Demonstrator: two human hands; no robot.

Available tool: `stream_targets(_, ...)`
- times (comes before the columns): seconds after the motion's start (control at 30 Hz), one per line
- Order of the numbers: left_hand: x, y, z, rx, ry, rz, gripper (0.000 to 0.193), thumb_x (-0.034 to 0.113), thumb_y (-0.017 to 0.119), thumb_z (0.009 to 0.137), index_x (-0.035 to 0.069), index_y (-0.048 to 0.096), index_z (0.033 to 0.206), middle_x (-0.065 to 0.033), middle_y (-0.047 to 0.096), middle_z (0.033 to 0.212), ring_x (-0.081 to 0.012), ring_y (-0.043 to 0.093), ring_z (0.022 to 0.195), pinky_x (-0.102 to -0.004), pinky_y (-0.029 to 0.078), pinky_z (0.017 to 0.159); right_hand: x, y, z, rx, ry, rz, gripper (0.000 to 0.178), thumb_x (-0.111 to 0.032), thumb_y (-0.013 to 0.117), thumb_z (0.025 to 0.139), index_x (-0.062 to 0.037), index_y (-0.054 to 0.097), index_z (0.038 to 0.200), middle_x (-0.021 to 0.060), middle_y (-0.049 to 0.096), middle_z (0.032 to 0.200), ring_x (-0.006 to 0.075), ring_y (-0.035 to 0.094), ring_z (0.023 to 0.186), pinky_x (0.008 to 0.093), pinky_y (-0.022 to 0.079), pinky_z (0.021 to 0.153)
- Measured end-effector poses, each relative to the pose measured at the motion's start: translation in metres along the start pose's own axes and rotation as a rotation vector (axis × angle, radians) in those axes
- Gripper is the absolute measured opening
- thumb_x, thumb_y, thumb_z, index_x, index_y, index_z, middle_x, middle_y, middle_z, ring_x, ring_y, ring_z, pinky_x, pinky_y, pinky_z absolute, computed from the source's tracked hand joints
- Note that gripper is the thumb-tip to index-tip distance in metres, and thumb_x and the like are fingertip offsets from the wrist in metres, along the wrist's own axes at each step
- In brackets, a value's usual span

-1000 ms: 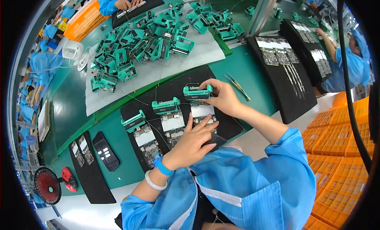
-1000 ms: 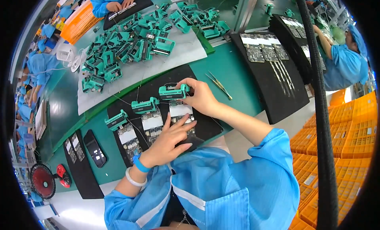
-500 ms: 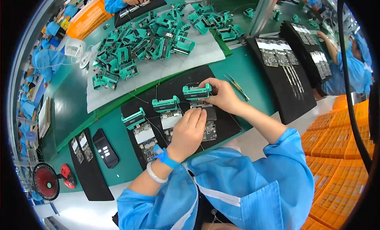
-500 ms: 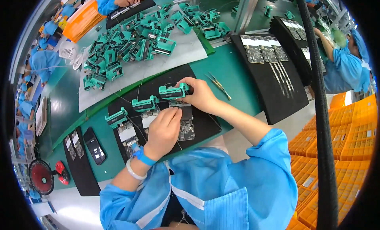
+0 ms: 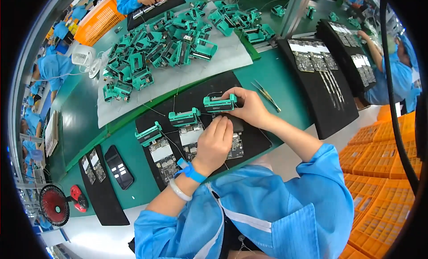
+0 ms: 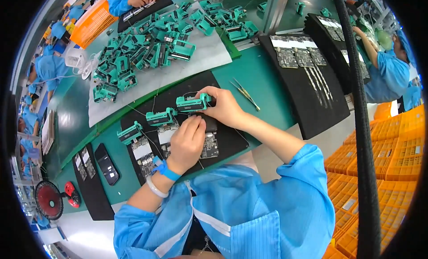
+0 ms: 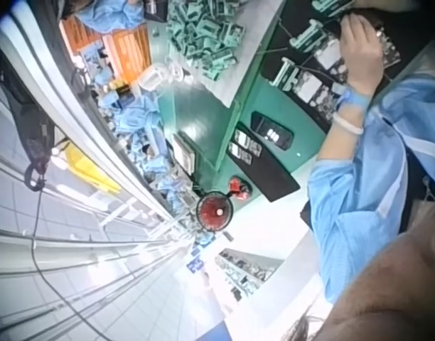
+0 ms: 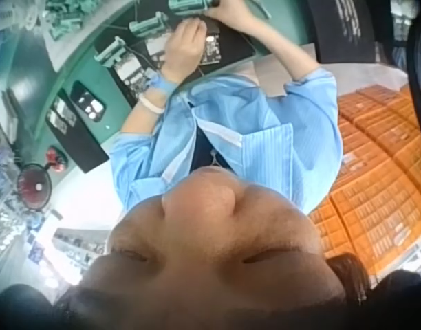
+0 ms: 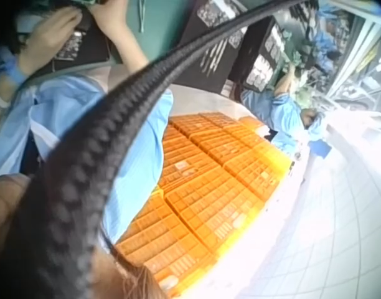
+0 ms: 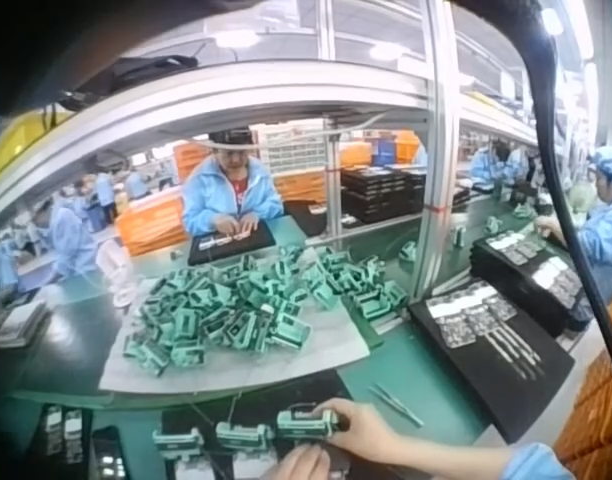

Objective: The person assembles electronic modules by hand, attaching green components and protective foam pads to circuit boards on a factory production line.

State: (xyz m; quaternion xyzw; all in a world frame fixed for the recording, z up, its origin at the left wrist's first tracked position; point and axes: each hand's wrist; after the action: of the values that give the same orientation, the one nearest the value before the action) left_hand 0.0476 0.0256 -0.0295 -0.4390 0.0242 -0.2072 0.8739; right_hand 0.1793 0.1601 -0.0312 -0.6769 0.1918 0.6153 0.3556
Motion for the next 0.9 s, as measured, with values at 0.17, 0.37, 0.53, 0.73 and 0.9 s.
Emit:
stream_targets(0.17,-0.003,0.005,-0.001,-0.002,-0.038,-0.014,0.017,-0.001,0.069,0.075,-0.003,0.067,0.092,-0.015,0.068,0.104,-0.0294,0.067,0.097,-0.0358,0.057,0.076,0.0,0.001,0.0,-0.004,-0.011,-0.001,0.034,0.008,0.072,0.08,0.0001,0.062,0.111,0.0045,0.067,0.105,0.0111,0.064,0.097,0.028,0.052,0.088)
stream_targets(0.37,-0.005,0.003,0.006,-0.073,-0.041,-0.066,0.019,0.0,0.07,0.071,0.0,0.066,0.089,-0.0121,0.067,0.102,-0.0261,0.066,0.09,-0.0347,0.056,0.07,0.012,0.003,0.004,0.09,-0.159,0.015,0.032,0.004,0.076,0.074,-0.0021,0.067,0.104,0.0071,0.071,0.089,0.0116,0.065,0.077,0.0281,0.052,0.07)
stream_targets(0.53,-0.004,0.001,0.007,-0.112,0.001,-0.026,0.017,0.003,0.065,0.073,-0.003,0.063,0.09,-0.0145,0.065,0.097,-0.0257,0.065,0.088,-0.0323,0.057,0.071,0.013,0.004,0.003,0.091,-0.158,-0.004,0.032,0.002,0.076,0.073,-0.0029,0.067,0.104,0.0083,0.071,0.089,0.0148,0.066,0.079,0.0296,0.052,0.072)
stream_targets(0.73,-0.004,0.003,0.006,-0.133,-0.024,-0.046,0.018,0.002,0.067,0.072,0.0,0.064,0.09,-0.0114,0.064,0.095,-0.026,0.064,0.083,-0.034,0.055,0.067,0.017,0.006,0.003,0.113,-0.191,0.001,0.033,0.001,0.077,0.073,-0.0033,0.068,0.104,0.009,0.071,0.089,0.016,0.065,0.078,0.0299,0.051,0.072)
stream_targets(0.9,-0.004,0.003,0.005,-0.139,-0.04,-0.061,0.02,0.002,0.068,0.071,0.002,0.064,0.091,-0.0097,0.065,0.098,-0.027,0.062,0.08,-0.0374,0.053,0.065,0.018,0.006,0.006,0.106,-0.179,0.003,0.034,-0.004,0.08,0.073,-0.0033,0.068,0.105,0.0076,0.069,0.089,0.0166,0.063,0.076,0.0301,0.051,0.071)
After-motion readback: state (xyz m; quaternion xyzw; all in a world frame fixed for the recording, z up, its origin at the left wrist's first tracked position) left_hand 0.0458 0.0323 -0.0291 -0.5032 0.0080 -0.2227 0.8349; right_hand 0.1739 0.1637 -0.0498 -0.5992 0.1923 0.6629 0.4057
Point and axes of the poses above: each hand's wrist, its own z-axis towards the middle knuckle, its own y-axis out of the palm, x = y × z
